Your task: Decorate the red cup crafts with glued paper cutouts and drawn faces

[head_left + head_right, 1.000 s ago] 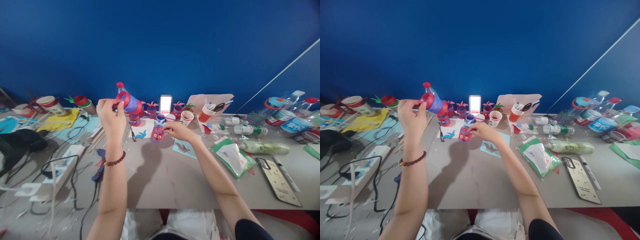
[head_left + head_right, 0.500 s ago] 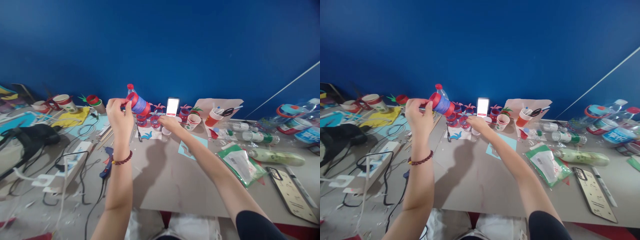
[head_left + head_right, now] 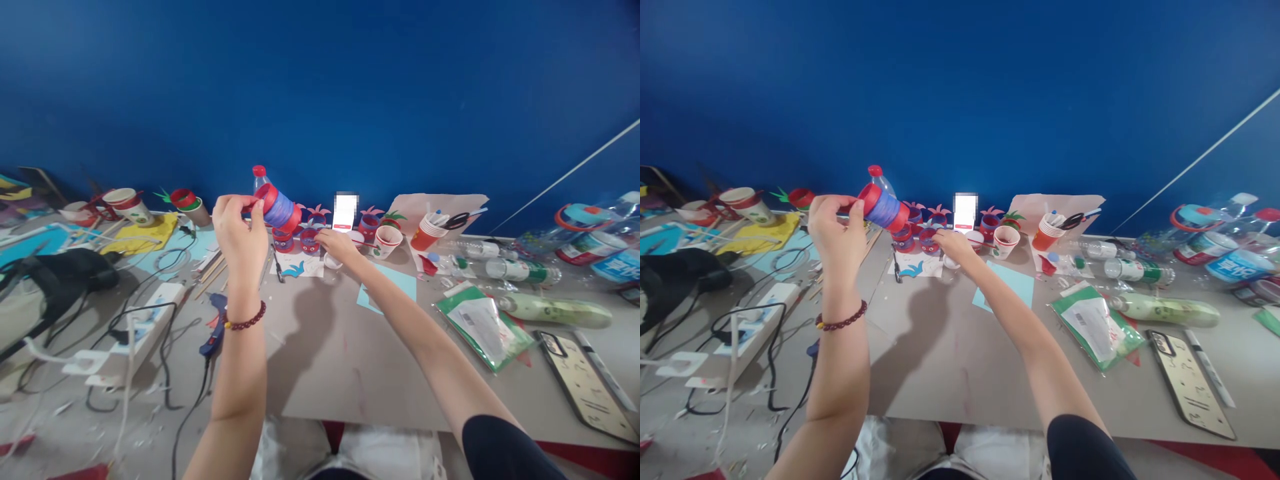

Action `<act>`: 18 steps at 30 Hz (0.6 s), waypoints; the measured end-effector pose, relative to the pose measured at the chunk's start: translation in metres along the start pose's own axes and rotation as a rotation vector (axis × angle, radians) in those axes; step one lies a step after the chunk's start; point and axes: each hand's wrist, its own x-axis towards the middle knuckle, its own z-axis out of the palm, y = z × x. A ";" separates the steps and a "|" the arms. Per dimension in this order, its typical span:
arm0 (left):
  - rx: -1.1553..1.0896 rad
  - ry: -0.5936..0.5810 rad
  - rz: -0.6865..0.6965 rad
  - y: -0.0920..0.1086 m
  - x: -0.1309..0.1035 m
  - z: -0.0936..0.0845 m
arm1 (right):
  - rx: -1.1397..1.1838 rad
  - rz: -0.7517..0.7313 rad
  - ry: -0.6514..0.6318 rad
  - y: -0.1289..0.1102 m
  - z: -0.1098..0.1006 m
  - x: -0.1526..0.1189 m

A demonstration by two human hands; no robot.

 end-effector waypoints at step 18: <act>-0.275 -0.321 -0.038 0.009 -0.001 0.001 | 1.048 0.293 0.290 -0.005 -0.037 -0.033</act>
